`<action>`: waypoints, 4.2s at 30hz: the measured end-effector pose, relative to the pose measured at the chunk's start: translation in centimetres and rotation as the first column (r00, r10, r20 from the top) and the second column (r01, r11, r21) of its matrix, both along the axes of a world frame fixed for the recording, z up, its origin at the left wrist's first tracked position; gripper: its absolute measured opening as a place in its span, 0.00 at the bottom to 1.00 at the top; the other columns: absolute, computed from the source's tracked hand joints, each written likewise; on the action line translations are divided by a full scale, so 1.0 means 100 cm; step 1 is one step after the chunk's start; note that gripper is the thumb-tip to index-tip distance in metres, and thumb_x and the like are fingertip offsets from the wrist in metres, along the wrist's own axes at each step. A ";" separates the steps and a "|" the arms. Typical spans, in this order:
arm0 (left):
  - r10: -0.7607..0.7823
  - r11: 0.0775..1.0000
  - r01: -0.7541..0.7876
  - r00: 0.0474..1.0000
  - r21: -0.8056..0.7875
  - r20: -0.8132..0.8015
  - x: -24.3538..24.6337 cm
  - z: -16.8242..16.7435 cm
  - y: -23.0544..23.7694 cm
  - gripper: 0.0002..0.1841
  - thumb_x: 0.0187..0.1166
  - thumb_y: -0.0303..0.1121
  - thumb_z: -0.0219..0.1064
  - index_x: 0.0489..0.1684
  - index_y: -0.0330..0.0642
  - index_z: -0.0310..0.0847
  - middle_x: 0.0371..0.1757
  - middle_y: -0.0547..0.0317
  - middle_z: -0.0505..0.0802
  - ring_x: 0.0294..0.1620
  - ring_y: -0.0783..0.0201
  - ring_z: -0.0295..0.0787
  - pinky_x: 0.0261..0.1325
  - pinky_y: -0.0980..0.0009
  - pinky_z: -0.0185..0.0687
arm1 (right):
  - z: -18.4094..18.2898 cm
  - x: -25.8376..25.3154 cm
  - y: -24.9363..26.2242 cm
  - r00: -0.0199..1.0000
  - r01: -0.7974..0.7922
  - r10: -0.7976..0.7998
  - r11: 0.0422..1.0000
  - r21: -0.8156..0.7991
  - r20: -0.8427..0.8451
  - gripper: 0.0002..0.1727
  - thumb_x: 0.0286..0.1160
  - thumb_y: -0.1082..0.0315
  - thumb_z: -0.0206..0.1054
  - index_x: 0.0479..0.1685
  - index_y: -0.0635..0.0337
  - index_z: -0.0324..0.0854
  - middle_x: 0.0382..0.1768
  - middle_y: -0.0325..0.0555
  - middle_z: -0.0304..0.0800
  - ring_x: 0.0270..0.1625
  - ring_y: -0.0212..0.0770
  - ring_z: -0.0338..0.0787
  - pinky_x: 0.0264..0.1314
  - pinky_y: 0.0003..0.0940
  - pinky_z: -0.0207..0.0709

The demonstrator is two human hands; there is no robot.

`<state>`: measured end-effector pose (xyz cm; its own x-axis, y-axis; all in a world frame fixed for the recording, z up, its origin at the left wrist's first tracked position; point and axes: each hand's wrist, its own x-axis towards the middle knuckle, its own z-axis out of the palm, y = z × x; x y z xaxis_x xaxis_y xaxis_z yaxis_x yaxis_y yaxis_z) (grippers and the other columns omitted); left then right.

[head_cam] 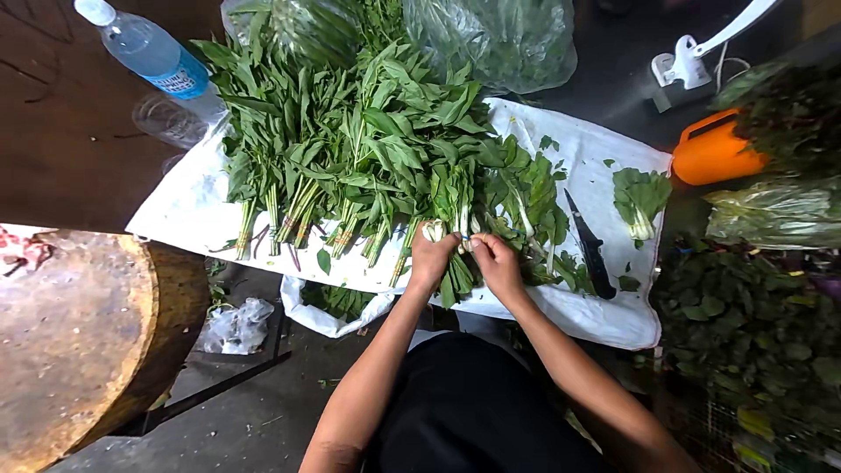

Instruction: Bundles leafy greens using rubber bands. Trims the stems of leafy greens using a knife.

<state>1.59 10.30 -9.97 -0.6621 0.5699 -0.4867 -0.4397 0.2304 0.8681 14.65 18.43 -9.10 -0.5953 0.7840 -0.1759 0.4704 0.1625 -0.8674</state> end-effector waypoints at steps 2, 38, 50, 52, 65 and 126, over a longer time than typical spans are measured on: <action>-0.058 0.998 0.058 0.998 -0.001 -0.022 -0.003 0.003 -0.009 0.30 0.60 0.29 0.82 0.64 0.39 0.77 0.44 0.48 0.91 0.42 0.56 0.91 0.47 0.56 0.90 | 0.007 -0.002 0.002 0.997 0.046 -0.059 0.976 -0.214 -0.051 0.20 0.87 0.58 0.61 0.63 0.67 0.82 0.52 0.54 0.89 0.51 0.42 0.92 0.56 0.39 0.88; 0.074 0.993 -0.057 0.983 0.106 -0.170 -0.020 0.047 -0.047 0.31 0.55 0.28 0.79 0.62 0.31 0.75 0.41 0.53 0.91 0.40 0.65 0.91 0.44 0.66 0.91 | 0.034 0.013 0.031 0.970 0.095 -0.026 0.955 0.282 -0.240 0.13 0.72 0.62 0.73 0.40 0.65 0.87 0.37 0.46 0.92 0.34 0.29 0.87 0.37 0.23 0.81; 0.069 0.965 -0.074 0.997 0.252 0.031 -0.030 0.066 -0.064 0.32 0.55 0.29 0.79 0.63 0.32 0.74 0.42 0.53 0.93 0.40 0.64 0.94 0.47 0.66 0.93 | 0.039 0.018 0.029 0.983 0.121 -0.056 0.913 0.390 -0.172 0.15 0.71 0.58 0.77 0.37 0.63 0.87 0.29 0.41 0.85 0.27 0.25 0.76 0.32 0.18 0.72; 0.071 0.959 -0.081 0.996 0.270 0.045 -0.030 0.067 -0.066 0.32 0.54 0.29 0.80 0.62 0.32 0.74 0.41 0.52 0.93 0.40 0.64 0.94 0.46 0.66 0.93 | 0.039 0.017 0.030 0.982 0.145 -0.093 0.928 0.345 -0.162 0.15 0.71 0.58 0.77 0.38 0.64 0.87 0.27 0.41 0.84 0.27 0.25 0.76 0.32 0.20 0.73; -0.127 0.924 0.157 0.986 0.348 -0.107 -0.023 0.075 -0.069 0.29 0.54 0.29 0.82 0.57 0.35 0.77 0.40 0.59 0.93 0.40 0.67 0.93 0.48 0.68 0.92 | 0.092 0.001 0.007 0.971 -0.178 0.107 0.921 -0.346 -0.213 0.22 0.85 0.54 0.61 0.61 0.65 0.84 0.46 0.46 0.91 0.45 0.36 0.91 0.49 0.35 0.87; 0.274 0.902 -0.312 0.948 0.300 0.161 -0.004 0.051 -0.042 0.24 0.65 0.31 0.74 0.62 0.36 0.76 0.37 0.48 0.93 0.36 0.59 0.93 0.42 0.61 0.93 | 0.050 -0.020 0.072 0.985 0.150 -0.164 0.963 -0.221 -0.046 0.34 0.83 0.52 0.66 0.84 0.61 0.66 0.75 0.58 0.79 0.65 0.54 0.87 0.63 0.56 0.83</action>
